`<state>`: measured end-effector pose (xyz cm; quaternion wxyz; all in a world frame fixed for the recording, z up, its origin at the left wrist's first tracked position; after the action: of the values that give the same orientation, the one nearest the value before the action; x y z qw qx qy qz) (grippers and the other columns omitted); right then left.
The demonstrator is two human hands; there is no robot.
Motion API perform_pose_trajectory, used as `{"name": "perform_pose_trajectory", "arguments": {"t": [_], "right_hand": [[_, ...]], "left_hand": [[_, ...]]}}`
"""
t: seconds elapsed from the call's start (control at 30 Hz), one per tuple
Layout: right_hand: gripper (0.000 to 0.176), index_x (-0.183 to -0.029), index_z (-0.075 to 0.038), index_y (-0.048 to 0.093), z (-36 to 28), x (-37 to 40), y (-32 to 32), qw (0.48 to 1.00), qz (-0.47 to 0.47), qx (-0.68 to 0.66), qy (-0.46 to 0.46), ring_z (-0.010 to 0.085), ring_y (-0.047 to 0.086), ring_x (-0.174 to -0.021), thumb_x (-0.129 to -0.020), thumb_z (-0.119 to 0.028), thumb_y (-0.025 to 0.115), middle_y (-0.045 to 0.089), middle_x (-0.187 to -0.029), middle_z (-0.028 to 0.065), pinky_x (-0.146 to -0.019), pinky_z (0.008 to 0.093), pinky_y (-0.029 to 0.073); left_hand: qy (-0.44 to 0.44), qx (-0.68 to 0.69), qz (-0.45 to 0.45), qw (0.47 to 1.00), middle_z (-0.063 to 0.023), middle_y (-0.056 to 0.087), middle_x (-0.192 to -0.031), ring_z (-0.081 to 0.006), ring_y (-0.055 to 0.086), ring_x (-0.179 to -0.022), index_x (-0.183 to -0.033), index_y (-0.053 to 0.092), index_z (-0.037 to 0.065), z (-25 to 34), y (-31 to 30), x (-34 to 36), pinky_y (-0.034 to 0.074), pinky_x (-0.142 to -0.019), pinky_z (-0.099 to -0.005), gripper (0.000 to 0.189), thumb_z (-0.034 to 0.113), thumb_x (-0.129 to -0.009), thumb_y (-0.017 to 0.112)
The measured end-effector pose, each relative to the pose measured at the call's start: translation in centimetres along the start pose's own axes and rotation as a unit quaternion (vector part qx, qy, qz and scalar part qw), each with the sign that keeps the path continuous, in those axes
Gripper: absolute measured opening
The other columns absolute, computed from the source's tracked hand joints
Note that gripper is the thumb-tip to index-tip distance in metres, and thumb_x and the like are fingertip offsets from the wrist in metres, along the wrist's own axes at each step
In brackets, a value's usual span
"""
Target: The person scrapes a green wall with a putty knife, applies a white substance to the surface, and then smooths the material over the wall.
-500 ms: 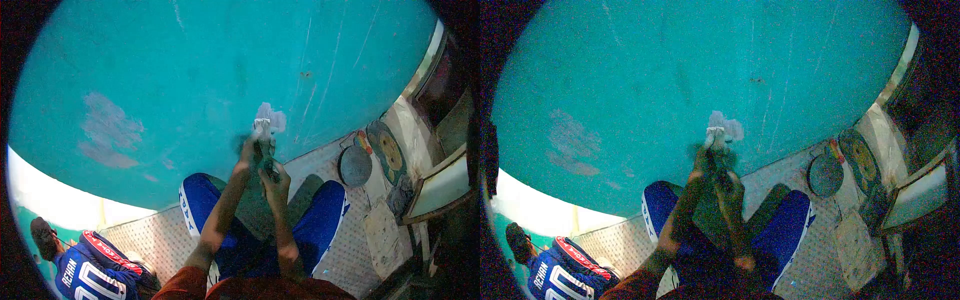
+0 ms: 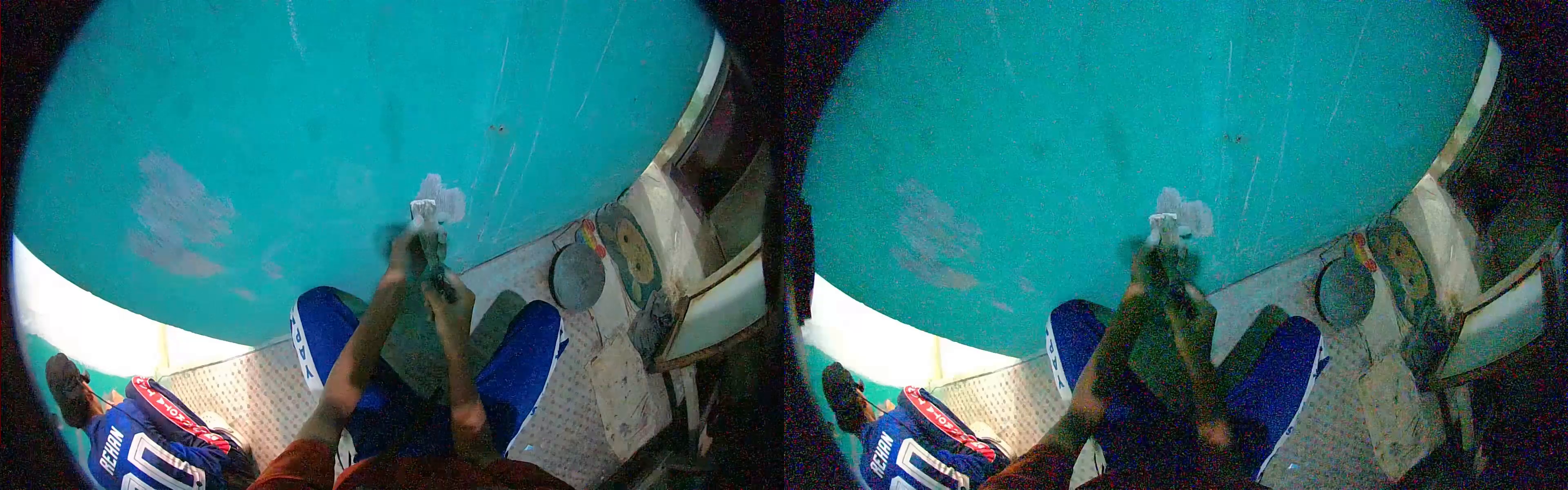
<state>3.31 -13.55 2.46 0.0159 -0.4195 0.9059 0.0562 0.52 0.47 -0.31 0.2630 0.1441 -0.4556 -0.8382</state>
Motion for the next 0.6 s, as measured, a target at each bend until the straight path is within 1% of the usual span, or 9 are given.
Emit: {"name": "perform_pose_trajectory", "arguments": {"t": [0.07, 0.17, 0.27, 0.37, 0.47, 0.53, 0.57, 0.6], "right_hand": [[0.028, -0.102, 0.0, 0.058, -0.8, -0.1, 0.0, 1.0, -0.003, 0.014, -0.001, 0.0067, 0.045, -0.045, -0.077, -0.011, 0.064, 0.053, -0.062, 0.0002, -0.038, 0.0223, 0.034], [0.027, -0.098, 0.0, 0.058, 0.6, -0.2, -0.2, 1.0, 0.01, -0.009, -0.025, 0.0068, 0.045, -0.045, -0.077, -0.014, 0.066, 0.054, -0.062, -0.0001, -0.038, 0.0225, 0.034], [0.028, -0.098, -0.001, 0.058, 0.3, -0.2, -0.3, 0.999, 0.002, 0.028, -0.022, 0.007, 0.045, -0.045, -0.078, -0.018, 0.067, 0.054, -0.063, -0.0001, -0.039, 0.0229, 0.034], [0.025, -0.093, -0.001, 0.06, 0.2, 0.0, 0.0, 0.985, 0.092, 0.095, -0.107, 0.0066, 0.045, -0.046, -0.078, -0.02, 0.067, 0.053, -0.062, -0.0001, -0.041, 0.0235, 0.034], [0.025, -0.088, 0.0, 0.061, -0.2, -0.3, -0.6, 0.958, 0.13, 0.17, -0.192, 0.0061, 0.044, -0.048, -0.081, -0.024, 0.065, 0.053, -0.061, 0.0006, -0.043, 0.0237, 0.034], [0.027, -0.088, 0.0, 0.062, 0.3, -0.4, -1.2, 0.995, 0.058, 0.047, -0.064, 0.0065, 0.045, -0.047, -0.082, -0.027, 0.063, 0.053, -0.059, 0.001, -0.042, 0.0238, 0.034], [0.028, -0.088, 0.0, 0.063, 0.5, -0.4, -1.3, 1.0, 0.022, -0.017, 0.0, 0.0067, 0.045, -0.046, -0.083, -0.028, 0.062, 0.053, -0.058, 0.0012, -0.041, 0.0238, 0.034], [0.028, -0.088, 0.0, 0.063, 0.5, -0.4, -1.4, 1.0, 0.009, -0.013, 0.011, 0.0071, 0.045, -0.045, -0.083, -0.028, 0.061, 0.052, -0.058, 0.0013, -0.04, 0.0239, 0.034]], "left_hand": [[-0.002, -0.016, 0.024, 1.0, -0.0089, 0.057, -0.085, -0.0194, 0.054, -0.071, -0.106, 0.049, 0.002, 0.2, 0.5, 0.1, 0.044, -0.063, -0.0307, 0.053, 0.046, -0.078, 0.052], [-0.001, -0.021, 0.043, 0.999, -0.0079, 0.057, -0.084, -0.0187, 0.054, -0.071, -0.104, 0.049, 0.002, 0.3, 1.0, 0.3, 0.044, -0.062, -0.0298, 0.051, 0.046, -0.077, 0.053], [-0.001, -0.03, 0.058, 0.998, -0.0066, 0.057, -0.082, -0.0179, 0.054, -0.07, -0.102, 0.051, 0.002, 0.2, 1.3, 0.4, 0.044, -0.062, -0.0294, 0.051, 0.047, -0.076, 0.055], [0.065, -0.073, 0.06, 0.993, -0.0061, 0.057, -0.081, -0.0165, 0.054, -0.068, -0.098, 0.053, 0.002, -0.5, -0.3, -0.4, 0.044, -0.059, -0.0291, 0.046, 0.044, -0.079, 0.055], [0.096, -0.17, 0.084, 0.977, -0.0061, 0.058, -0.08, -0.0158, 0.055, -0.067, -0.096, 0.054, 0.003, -0.4, -1.9, -0.8, 0.044, -0.058, -0.0291, 0.041, 0.041, -0.081, 0.054], [0.105, -0.238, 0.106, 0.96, -0.0062, 0.058, -0.081, -0.0154, 0.055, -0.066, -0.095, 0.055, 0.003, -0.4, -2.4, -0.5, 0.044, -0.057, -0.0292, 0.038, 0.039, -0.082, 0.053], [0.103, -0.229, 0.115, 0.961, -0.0062, 0.058, -0.08, -0.0153, 0.055, -0.066, -0.095, 0.055, 0.003, -0.4, -2.5, -0.6, 0.044, -0.056, -0.0293, 0.036, 0.037, -0.083, 0.052], [0.102, -0.22, 0.124, 0.962, -0.0062, 0.059, -0.08, -0.0151, 0.055, -0.065, -0.095, 0.055, 0.003, -0.3, -2.2, -0.5, 0.044, -0.056, -0.0295, 0.034, 0.035, -0.084, 0.052]]}}
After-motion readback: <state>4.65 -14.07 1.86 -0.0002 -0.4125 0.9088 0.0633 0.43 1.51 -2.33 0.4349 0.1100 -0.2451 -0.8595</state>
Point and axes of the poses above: each hand's wrist, its own x-axis away from the middle knuckle, its own y-axis out of the palm, z = x × y, the point moved 1 cm from there along -x, towards the middle knuckle
